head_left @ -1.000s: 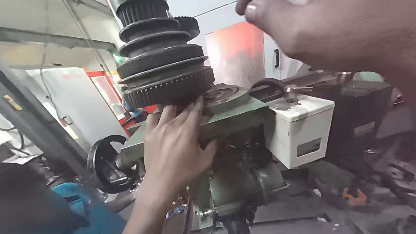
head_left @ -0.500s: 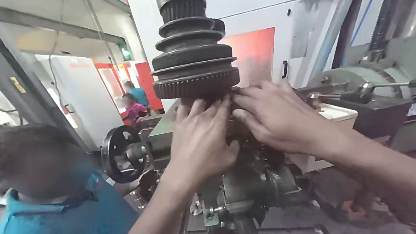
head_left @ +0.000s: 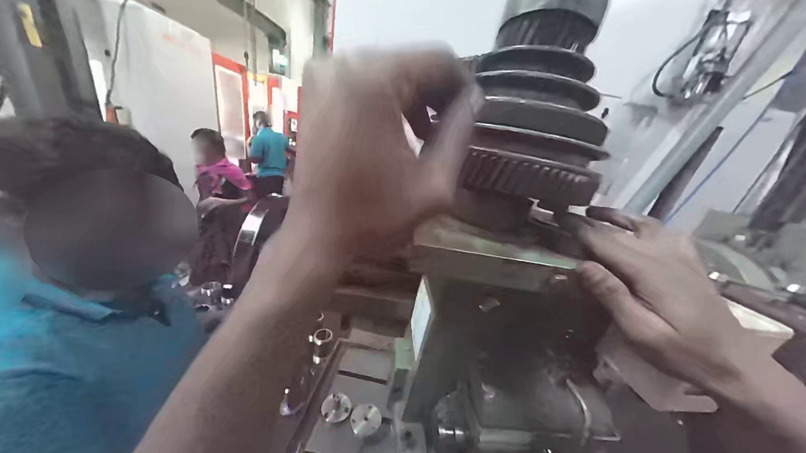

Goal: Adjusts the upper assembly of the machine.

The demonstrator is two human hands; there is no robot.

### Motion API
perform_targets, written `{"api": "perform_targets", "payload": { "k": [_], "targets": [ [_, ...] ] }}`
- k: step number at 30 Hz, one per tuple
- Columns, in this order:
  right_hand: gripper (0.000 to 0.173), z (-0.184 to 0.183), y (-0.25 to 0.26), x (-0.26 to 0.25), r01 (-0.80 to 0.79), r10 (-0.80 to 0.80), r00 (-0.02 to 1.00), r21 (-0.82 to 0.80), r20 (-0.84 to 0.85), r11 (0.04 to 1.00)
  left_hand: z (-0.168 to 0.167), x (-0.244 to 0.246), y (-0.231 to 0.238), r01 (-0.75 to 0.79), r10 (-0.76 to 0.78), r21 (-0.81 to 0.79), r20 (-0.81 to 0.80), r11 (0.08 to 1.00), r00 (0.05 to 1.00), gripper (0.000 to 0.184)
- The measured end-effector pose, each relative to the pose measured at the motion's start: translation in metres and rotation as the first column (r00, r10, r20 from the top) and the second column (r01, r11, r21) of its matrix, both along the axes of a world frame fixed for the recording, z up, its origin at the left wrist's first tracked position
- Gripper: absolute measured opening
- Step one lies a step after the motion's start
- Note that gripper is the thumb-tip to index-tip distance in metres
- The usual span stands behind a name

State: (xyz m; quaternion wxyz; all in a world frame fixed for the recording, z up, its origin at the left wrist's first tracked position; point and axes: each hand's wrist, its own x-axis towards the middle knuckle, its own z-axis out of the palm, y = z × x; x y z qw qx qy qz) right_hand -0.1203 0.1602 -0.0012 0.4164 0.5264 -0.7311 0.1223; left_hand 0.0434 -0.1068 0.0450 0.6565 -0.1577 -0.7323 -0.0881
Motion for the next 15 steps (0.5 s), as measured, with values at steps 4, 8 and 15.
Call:
{"api": "perform_targets", "payload": {
  "k": [4, 8, 15],
  "targets": [
    [0.068, 0.002, 0.000, -0.005, -0.017, 0.017, 1.000, 0.011, -0.007, 1.000, 0.042, -0.060, -0.066, 0.020, -0.058, 0.205, 0.182, 0.979, 0.982, 0.025],
    [0.075, 0.003, -0.003, -0.007, -0.026, 0.027, 0.998, 0.021, -0.063, 0.999, 0.055, -0.106, -0.088, 0.199, -0.193, 0.032, 0.418, 0.980, 0.887, 0.041],
    [0.069, 0.000, -0.001, -0.006, -0.017, 0.017, 0.999, 0.026, -0.027, 1.000, 0.045, -0.124, -0.105, 0.117, -0.029, -0.192, 0.408, 0.974, 0.913, 0.019]
  ]
}}
